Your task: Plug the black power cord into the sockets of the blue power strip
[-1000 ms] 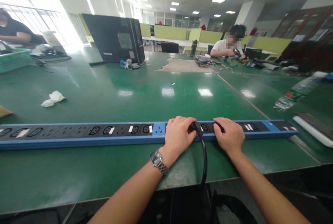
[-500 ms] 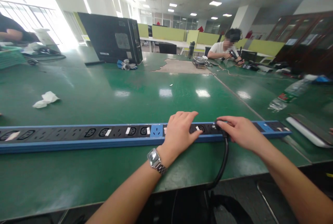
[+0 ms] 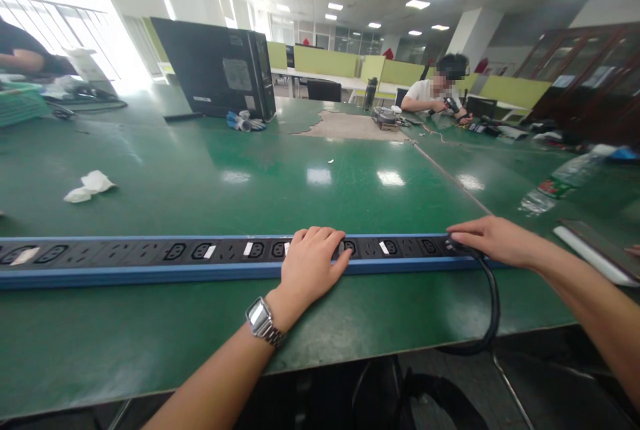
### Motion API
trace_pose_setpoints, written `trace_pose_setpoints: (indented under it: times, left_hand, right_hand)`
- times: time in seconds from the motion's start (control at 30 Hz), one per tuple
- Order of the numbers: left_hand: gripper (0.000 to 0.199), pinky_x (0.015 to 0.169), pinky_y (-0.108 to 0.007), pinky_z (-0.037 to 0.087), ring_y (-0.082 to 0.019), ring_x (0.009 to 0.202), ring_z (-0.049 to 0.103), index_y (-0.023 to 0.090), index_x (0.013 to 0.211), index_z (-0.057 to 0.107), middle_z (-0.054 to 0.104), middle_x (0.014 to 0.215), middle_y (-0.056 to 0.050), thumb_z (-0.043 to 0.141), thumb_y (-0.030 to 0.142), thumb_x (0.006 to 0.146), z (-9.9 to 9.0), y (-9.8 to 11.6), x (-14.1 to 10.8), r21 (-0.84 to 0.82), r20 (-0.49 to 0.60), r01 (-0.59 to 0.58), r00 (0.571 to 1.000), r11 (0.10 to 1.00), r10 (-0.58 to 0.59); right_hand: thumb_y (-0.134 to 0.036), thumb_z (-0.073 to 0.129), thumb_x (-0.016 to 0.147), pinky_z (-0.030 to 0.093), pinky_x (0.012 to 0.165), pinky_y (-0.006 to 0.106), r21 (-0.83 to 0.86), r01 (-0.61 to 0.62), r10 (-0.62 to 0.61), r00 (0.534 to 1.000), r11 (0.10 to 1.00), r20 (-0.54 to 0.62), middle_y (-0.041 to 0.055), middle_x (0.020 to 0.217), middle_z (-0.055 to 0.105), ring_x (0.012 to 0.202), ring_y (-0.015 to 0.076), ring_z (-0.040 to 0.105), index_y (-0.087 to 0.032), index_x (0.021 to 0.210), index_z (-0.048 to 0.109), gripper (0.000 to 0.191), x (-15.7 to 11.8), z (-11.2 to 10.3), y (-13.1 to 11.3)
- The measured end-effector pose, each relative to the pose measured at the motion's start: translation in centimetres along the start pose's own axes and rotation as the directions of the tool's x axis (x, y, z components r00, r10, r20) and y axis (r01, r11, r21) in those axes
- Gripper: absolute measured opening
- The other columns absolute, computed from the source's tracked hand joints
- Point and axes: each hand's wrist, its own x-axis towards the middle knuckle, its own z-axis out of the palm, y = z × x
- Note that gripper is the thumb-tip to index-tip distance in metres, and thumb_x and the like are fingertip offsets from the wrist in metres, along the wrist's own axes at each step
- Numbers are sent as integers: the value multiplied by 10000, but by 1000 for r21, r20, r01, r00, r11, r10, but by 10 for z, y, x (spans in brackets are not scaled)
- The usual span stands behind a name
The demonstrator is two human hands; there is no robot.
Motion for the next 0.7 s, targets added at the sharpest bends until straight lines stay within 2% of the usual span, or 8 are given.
trace_pose_setpoints:
  times: [0.17, 0.3, 0.4, 0.47, 0.57, 0.63, 0.7]
  left_hand:
    - [271, 936, -427, 419, -248, 1055, 607, 212, 1135, 632, 698, 1105, -57, 519, 371, 946, 0, -1, -1, 6, 1, 9, 1000, 1000, -9]
    - [267, 933, -419, 419, -244, 1049, 608, 217, 1135, 630, 699, 1107, -55, 513, 370, 951, 1, -1, -2, 11, -13, -1, 1000, 1000, 1]
    - [264, 933, -417, 419, -241, 1049, 608, 218, 1137, 629, 698, 1114, -53, 512, 368, 953, 1, -2, -3, 8, -24, -16, 1000, 1000, 16]
    - [265, 932, -418, 420, -243, 1050, 609, 213, 1137, 629, 699, 1111, -57, 514, 364, 953, 1, -2, -3, 7, -26, -21, 999, 1000, 22]
    - [272, 927, -420, 421, -247, 1052, 609, 207, 1140, 628, 699, 1111, -61, 511, 366, 954, 0, -2, -4, 5, -19, -19, 1000, 1000, 19]
    - [275, 927, -422, 421, -248, 1053, 608, 204, 1140, 627, 698, 1118, -59, 506, 370, 957, 0, -3, -4, -1, -14, -18, 1000, 1000, 18]
    - [273, 932, -424, 418, -248, 1052, 606, 205, 1140, 627, 697, 1122, -58, 506, 368, 957, -1, -2, -4, -8, -10, -20, 1000, 1000, 20]
  right_hand:
    - [-456, 553, 794, 539, 740, 368, -196, 57, -61, 998, 979, -16, 51, 946, 776, 842, 271, 723, -243, 894, 794, 337, 4, 4, -7]
    - [-426, 543, 786, 505, 682, 358, -304, 74, -55, 996, 950, 71, 61, 856, 774, 764, 256, 711, -249, 810, 780, 297, 17, 2, -15]
    - [-412, 577, 744, 485, 635, 325, -244, 107, -69, 985, 964, 161, 55, 772, 756, 706, 230, 694, -240, 728, 752, 246, 29, -1, -19]
    - [-419, 601, 709, 480, 605, 311, -185, 93, -56, 979, 978, 195, 48, 752, 744, 681, 217, 681, -233, 760, 739, 238, 34, -5, -20]
    - [-472, 603, 695, 452, 524, 293, -109, -14, 40, 968, 994, 246, 30, 688, 708, 584, 188, 628, -218, 838, 700, 307, 35, -14, -18]
    - [-531, 569, 723, 407, 460, 278, -41, -100, 108, 945, 994, 308, 10, 620, 659, 497, 158, 563, -213, 861, 664, 359, 30, -18, -18]
    - [-575, 539, 748, 367, 423, 265, 27, -148, 129, 926, 989, 356, -9, 587, 617, 445, 135, 510, -214, 880, 629, 395, 23, -18, -18]
